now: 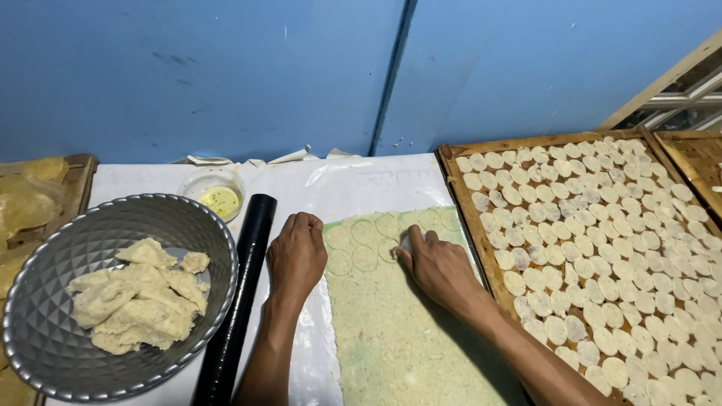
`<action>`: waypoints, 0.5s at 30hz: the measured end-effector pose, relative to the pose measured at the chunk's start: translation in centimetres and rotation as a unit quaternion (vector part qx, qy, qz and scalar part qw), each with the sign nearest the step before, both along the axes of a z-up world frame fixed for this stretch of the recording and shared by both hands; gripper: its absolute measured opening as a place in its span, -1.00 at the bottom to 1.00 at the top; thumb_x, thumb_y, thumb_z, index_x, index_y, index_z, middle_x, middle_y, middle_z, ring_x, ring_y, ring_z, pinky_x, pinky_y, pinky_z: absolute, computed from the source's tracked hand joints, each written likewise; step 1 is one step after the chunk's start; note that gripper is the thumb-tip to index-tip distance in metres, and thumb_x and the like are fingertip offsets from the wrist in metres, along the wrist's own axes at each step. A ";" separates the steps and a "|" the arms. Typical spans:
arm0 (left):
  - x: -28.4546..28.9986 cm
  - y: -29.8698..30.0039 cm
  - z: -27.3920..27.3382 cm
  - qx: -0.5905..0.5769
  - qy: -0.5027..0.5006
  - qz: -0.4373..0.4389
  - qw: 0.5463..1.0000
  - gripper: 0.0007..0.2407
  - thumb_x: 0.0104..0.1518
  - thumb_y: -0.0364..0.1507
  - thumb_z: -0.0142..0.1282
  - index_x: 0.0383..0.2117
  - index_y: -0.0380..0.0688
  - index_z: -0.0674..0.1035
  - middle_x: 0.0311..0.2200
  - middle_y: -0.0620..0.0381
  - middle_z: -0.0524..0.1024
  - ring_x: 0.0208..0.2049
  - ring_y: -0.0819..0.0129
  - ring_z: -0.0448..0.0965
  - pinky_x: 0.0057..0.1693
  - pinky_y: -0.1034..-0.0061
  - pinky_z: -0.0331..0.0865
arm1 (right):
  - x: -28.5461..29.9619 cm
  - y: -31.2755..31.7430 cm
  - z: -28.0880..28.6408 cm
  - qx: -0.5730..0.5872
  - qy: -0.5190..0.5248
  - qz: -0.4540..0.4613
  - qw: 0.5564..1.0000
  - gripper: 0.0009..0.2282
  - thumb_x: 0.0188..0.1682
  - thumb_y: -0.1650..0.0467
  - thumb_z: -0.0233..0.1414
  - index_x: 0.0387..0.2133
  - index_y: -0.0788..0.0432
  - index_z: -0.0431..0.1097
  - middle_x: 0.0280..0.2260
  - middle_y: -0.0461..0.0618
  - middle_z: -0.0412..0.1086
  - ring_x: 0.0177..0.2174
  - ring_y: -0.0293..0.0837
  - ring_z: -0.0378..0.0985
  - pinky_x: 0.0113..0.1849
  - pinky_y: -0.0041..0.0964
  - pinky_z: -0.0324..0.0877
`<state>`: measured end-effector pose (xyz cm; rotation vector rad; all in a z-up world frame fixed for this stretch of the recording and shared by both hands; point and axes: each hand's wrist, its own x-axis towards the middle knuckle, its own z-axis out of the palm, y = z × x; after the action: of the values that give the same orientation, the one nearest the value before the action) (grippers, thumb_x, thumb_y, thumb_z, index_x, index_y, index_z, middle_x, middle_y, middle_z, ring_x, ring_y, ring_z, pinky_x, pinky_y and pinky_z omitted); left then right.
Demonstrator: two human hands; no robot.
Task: Rolling out dough and cutting small circular pieces using a manual cutter.
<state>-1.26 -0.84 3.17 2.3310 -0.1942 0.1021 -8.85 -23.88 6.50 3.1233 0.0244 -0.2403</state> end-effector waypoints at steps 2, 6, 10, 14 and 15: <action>0.1 -0.1 -0.1 0.000 -0.003 0.001 1.000 -0.91 0.25 -0.42 -0.07 -0.30 -0.06 0.51 -0.35 0.06 0.50 -0.23 -0.07 0.64 -0.14 0.10 0.51 | -0.2 -0.2 0.9 0.018 0.013 -0.007 1.000 -0.63 0.18 0.12 -0.38 -0.03 0.11 0.15 -0.32 0.24 0.44 -0.31 0.37 0.65 -0.25 0.21 0.51; 0.0 0.1 -0.1 -0.014 -0.001 -0.004 1.000 -0.91 0.25 -0.42 -0.08 -0.30 -0.07 0.51 -0.35 0.04 0.50 -0.22 -0.09 0.64 -0.13 0.08 0.50 | -1.8 -1.7 1.6 0.084 -0.016 -0.078 0.993 -0.63 0.14 0.13 -0.29 0.07 0.05 0.13 -0.22 0.28 0.48 -0.26 0.43 0.63 -0.21 0.32 0.47; -0.1 0.2 -0.1 -0.009 -0.007 0.000 1.000 -0.92 0.25 -0.43 -0.06 -0.31 -0.07 0.51 -0.35 0.05 0.50 -0.23 -0.07 0.64 -0.15 0.09 0.50 | -3.9 -2.3 2.1 0.108 -0.050 -0.139 0.983 -0.60 0.13 0.18 -0.17 0.14 0.14 0.14 -0.11 0.37 0.44 -0.21 0.46 0.62 -0.19 0.34 0.50; -0.3 -0.1 1.0 -0.003 0.022 -0.004 1.000 -0.91 0.26 -0.41 -0.08 -0.28 -0.06 0.50 -0.34 0.02 0.50 -0.19 -0.11 0.63 -0.10 0.05 0.49 | -4.4 -3.7 0.9 0.094 -0.025 -0.138 0.986 -0.57 0.09 0.17 -0.13 0.17 0.06 0.10 -0.13 0.25 0.41 -0.19 0.44 0.60 -0.19 0.32 0.50; -0.3 0.0 1.3 -0.005 0.034 -0.001 0.999 -0.90 0.27 -0.40 -0.10 -0.26 -0.06 0.50 -0.33 0.01 0.51 -0.18 -0.12 0.63 -0.09 0.03 0.49 | -4.3 -3.7 0.9 0.092 -0.020 -0.138 0.986 -0.57 0.09 0.16 -0.13 0.17 0.05 0.10 -0.13 0.23 0.40 -0.18 0.42 0.60 -0.18 0.30 0.51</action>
<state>-1.59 -0.88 4.50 2.3200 -0.1623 0.0230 -13.14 -27.59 7.40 3.3072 -0.4139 -0.1853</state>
